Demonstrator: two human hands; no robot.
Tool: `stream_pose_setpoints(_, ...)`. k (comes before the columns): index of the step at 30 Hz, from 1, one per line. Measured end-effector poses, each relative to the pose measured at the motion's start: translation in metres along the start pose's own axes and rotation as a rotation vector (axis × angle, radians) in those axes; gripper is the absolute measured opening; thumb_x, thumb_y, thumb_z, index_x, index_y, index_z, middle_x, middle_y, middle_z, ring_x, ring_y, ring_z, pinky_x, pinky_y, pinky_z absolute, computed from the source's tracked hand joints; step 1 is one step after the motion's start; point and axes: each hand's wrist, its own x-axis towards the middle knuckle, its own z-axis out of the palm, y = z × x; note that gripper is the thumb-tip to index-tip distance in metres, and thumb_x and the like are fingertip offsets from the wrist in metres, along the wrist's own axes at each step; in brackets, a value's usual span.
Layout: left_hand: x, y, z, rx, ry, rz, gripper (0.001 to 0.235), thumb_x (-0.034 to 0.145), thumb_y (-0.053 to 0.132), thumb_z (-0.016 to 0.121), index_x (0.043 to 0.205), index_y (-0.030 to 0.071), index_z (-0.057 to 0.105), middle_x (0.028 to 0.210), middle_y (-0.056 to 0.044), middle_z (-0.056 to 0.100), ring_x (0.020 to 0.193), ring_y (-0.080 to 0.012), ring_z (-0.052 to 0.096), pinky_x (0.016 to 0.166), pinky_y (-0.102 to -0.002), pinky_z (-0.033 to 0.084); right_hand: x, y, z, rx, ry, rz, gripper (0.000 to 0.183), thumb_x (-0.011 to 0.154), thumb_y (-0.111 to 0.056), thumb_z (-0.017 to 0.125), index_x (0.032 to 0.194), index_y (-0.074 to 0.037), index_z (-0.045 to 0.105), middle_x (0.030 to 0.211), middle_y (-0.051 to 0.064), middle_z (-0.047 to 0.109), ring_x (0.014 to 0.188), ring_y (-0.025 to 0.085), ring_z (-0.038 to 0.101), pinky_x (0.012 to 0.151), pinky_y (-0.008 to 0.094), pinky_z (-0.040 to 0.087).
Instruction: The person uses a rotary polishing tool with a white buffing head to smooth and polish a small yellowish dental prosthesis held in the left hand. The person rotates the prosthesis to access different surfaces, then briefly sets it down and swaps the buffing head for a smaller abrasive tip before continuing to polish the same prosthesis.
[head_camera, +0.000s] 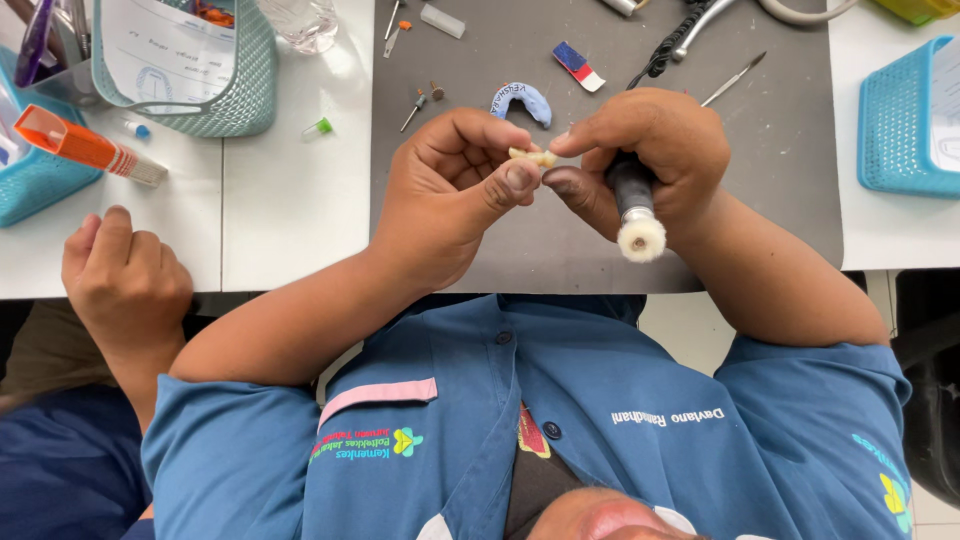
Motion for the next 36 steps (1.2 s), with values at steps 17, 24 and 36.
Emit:
stream_pose_setpoints(17, -0.007, 0.017, 0.007, 0.271, -0.152, 0.153, 0.011, 0.107, -0.004, 0.073, 0.113, -0.003, 0.063, 0.110, -0.011, 0.070, 0.103, -0.0118, 0.069, 0.094, -0.026, 0.060, 0.022, -0.005, 0.002, 0.102, -0.030, -0.254, 0.031, 0.084, 0.003, 0.088, 0.101, -0.002, 0.063, 0.075, 0.008, 0.064, 0.063, 0.021, 0.064, 0.060, 0.035, 0.050)
stream_pose_setpoints(24, -0.007, 0.021, 0.008, 0.369, -0.197, 0.204, 0.013, 0.106, -0.006, 0.073, 0.114, -0.002, 0.063, 0.111, -0.012, 0.071, 0.105, -0.0133, 0.069, 0.093, -0.027, 0.059, 0.022, -0.005, -0.001, 0.105, -0.041, -0.239, 0.034, 0.079, 0.001, 0.087, 0.095, -0.003, 0.058, 0.072, 0.008, 0.064, 0.059, 0.021, 0.063, 0.056, 0.035, 0.049)
stream_pose_setpoints(36, -0.009, 0.025, 0.010, 0.375, -0.192, 0.184, 0.013, 0.106, -0.005, 0.073, 0.115, -0.003, 0.064, 0.110, -0.011, 0.070, 0.101, -0.0113, 0.069, 0.090, -0.025, 0.059, 0.030, -0.005, 0.000, 0.073, -0.084, -0.334, 0.032, 0.082, 0.002, 0.087, 0.105, -0.001, 0.066, 0.065, 0.006, 0.060, 0.058, 0.020, 0.063, 0.055, 0.034, 0.046)
